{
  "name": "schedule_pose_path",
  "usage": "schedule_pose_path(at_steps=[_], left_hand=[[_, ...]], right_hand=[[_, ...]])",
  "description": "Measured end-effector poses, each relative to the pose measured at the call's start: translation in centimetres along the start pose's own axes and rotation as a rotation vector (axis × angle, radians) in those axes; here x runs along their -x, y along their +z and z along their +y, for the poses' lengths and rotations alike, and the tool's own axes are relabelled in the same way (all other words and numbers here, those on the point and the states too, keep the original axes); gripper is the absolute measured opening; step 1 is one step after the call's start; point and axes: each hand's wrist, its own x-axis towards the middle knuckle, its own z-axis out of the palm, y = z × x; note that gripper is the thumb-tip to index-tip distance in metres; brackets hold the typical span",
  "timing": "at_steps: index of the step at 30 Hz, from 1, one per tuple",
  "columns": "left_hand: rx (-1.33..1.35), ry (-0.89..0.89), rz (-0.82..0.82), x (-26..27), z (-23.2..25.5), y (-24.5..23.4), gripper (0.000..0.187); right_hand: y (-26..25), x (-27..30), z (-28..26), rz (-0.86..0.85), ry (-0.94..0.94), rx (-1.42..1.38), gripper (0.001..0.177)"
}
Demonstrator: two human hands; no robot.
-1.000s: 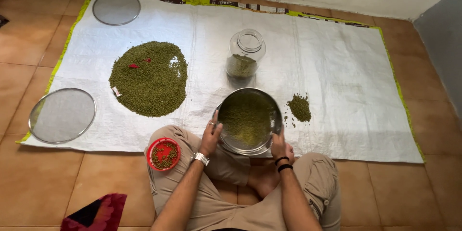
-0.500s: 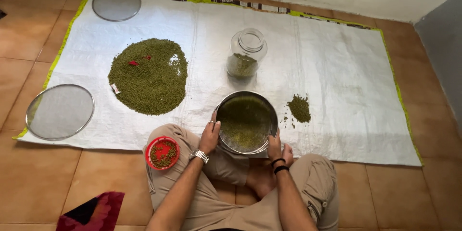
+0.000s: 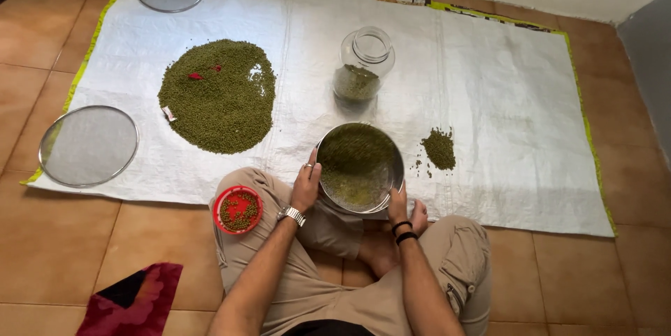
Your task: The person sits on the floor and sorts green lentils by hand, picking out debris and transferring the lentils into a sieve and a glass jar. They repeatedly sift and shake the sieve to separate the lentils from smaller particles.
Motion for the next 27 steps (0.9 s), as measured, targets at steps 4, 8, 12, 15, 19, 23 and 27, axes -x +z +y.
schedule_pose_path(at_steps=[4, 8, 12, 15, 19, 23, 27], left_hand=[[-0.025, 0.011, 0.014, -0.6, -0.6, 0.3, 0.068], [-0.005, 0.073, 0.026, 0.1, 0.7, 0.0, 0.070], [0.072, 0.122, 0.081, 1.5, 2.0, -0.3, 0.072], [-0.010, 0.250, 0.144, 1.2, 1.3, -0.2, 0.066], [-0.099, -0.001, 0.052, 0.3, 0.7, 0.1, 0.067], [-0.073, 0.028, 0.040, 0.5, 1.3, -0.1, 0.069], [-0.034, 0.069, -0.190, 1.1, 1.5, -0.4, 0.080]], right_hand=[[-0.1, -0.5, -0.4, 0.001, 0.284, 0.102, 0.069], [-0.3, -0.2, -0.5, 0.007, 0.255, 0.008, 0.068], [-0.4, 0.2, 0.1, 0.034, -0.076, -0.087, 0.068], [-0.3, 0.9, 0.3, -0.006, 0.007, -0.032, 0.065], [-0.1, 0.2, 0.0, 0.003, 0.233, 0.021, 0.065], [-0.3, -0.5, -0.1, -0.023, 0.110, -0.110, 0.058], [-3.2, -2.0, -0.8, 0.095, 0.339, -0.434, 0.050]])
